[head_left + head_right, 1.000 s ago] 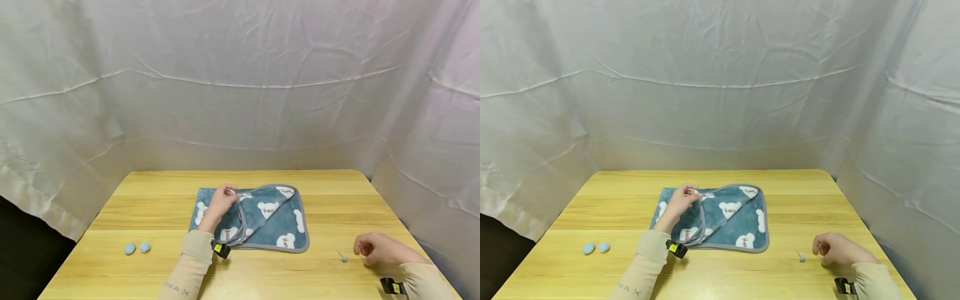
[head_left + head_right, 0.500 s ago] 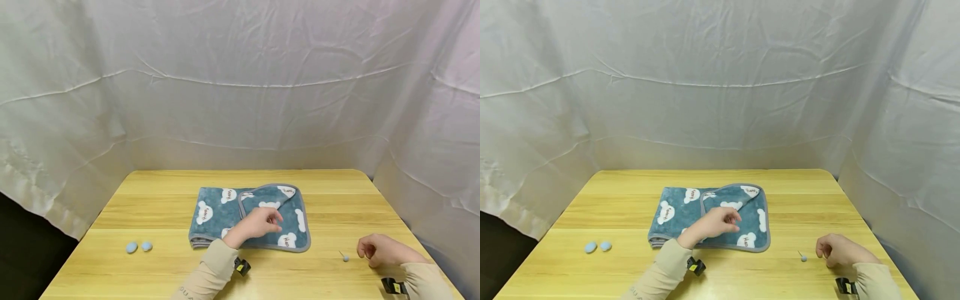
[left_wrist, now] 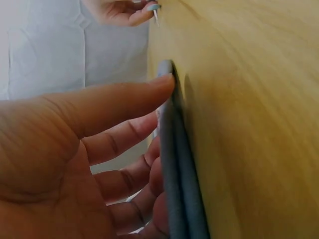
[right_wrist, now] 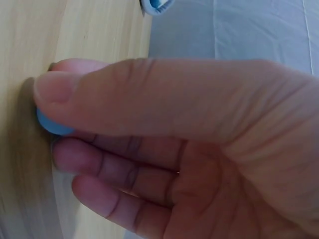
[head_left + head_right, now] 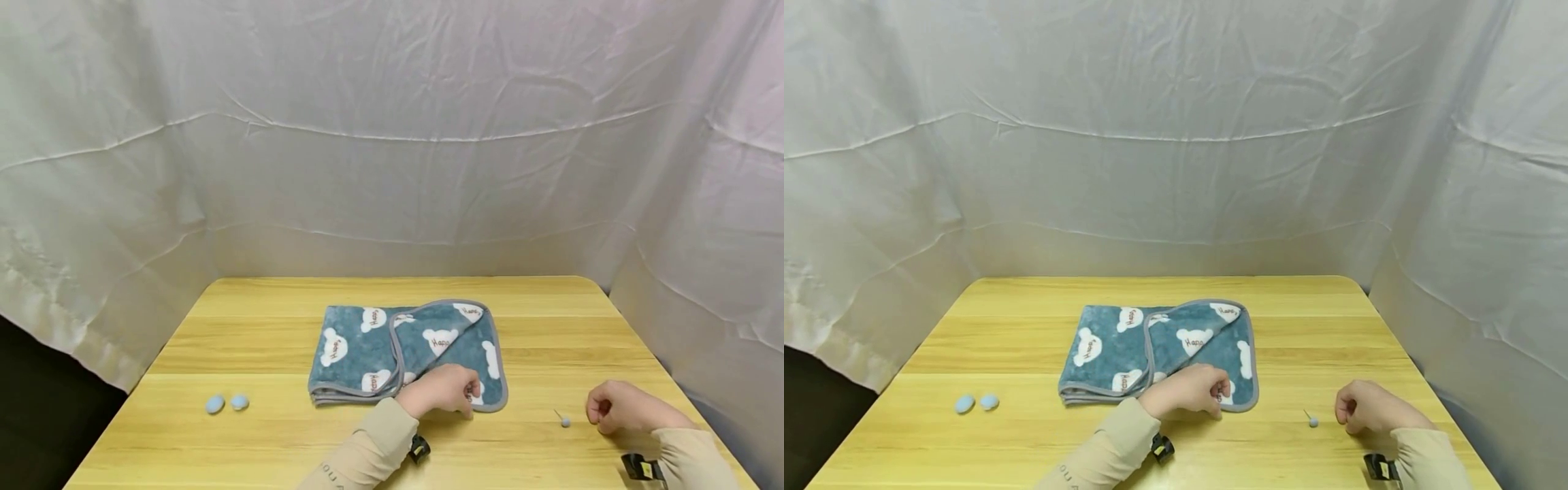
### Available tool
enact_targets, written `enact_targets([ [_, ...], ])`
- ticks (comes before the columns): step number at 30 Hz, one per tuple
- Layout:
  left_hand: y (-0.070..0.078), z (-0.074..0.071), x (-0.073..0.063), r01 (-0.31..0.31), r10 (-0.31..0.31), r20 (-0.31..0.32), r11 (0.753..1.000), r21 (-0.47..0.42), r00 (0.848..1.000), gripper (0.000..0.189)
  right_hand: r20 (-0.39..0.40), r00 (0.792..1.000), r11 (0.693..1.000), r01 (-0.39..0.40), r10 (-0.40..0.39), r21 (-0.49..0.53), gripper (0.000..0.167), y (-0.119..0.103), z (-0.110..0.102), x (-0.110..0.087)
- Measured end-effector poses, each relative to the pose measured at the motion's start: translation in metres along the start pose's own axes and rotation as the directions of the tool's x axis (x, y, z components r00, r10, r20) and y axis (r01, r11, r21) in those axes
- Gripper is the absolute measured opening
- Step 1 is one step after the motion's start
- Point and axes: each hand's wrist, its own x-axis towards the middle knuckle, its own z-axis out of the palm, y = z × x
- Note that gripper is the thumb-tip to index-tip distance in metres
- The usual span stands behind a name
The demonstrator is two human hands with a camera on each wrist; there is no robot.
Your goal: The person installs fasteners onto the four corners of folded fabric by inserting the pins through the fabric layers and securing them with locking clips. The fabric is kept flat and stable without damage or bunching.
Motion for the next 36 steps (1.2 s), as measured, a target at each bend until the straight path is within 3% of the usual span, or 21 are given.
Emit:
enact_targets([
  [4, 0.003, 0.002, 0.002, 0.028, -0.028, 0.011, 0.998, 0.056, 1.000, 0.027, -0.017, 0.999, 0.999, -0.029, 0.028, -0.014, 0.014, -0.004, -0.002, -0.001],
  [9, 0.004, 0.004, 0.002, 0.034, -0.034, -0.008, 0.996, 0.080, 0.999, 0.013, -0.068, 0.998, 0.998, -0.019, 0.015, -0.061, 0.012, -0.010, -0.002, 0.000],
  [15, 0.001, 0.001, 0.003, 0.032, -0.037, -0.052, 0.995, -0.094, 0.998, 0.014, -0.157, 0.987, 0.989, 0.017, -0.041, -0.150, 0.011, -0.024, -0.009, 0.007],
  [21, -0.005, -0.007, 0.002, -0.018, -0.029, -0.176, 0.965, -0.262, 0.984, 0.019, -0.221, 0.973, 0.988, 0.033, -0.066, -0.148, 0.004, -0.045, -0.017, 0.021],
  [26, -0.011, -0.014, 0.003, -0.052, -0.062, -0.277, 0.921, -0.385, 0.959, 0.013, -0.293, 0.950, 0.980, 0.052, -0.107, -0.190, 0.006, -0.067, -0.017, 0.034],
  [31, -0.019, -0.022, 0.002, -0.101, -0.088, -0.386, 0.890, -0.444, 0.918, 0.017, -0.353, 0.922, 0.973, 0.090, -0.162, -0.211, 0.009, -0.087, -0.013, 0.052],
  [36, -0.024, -0.028, 0.001, -0.136, -0.120, -0.478, 0.874, -0.466, 0.870, 0.017, -0.400, 0.889, 0.967, 0.152, -0.224, -0.204, 0.014, -0.101, -0.003, 0.075],
])
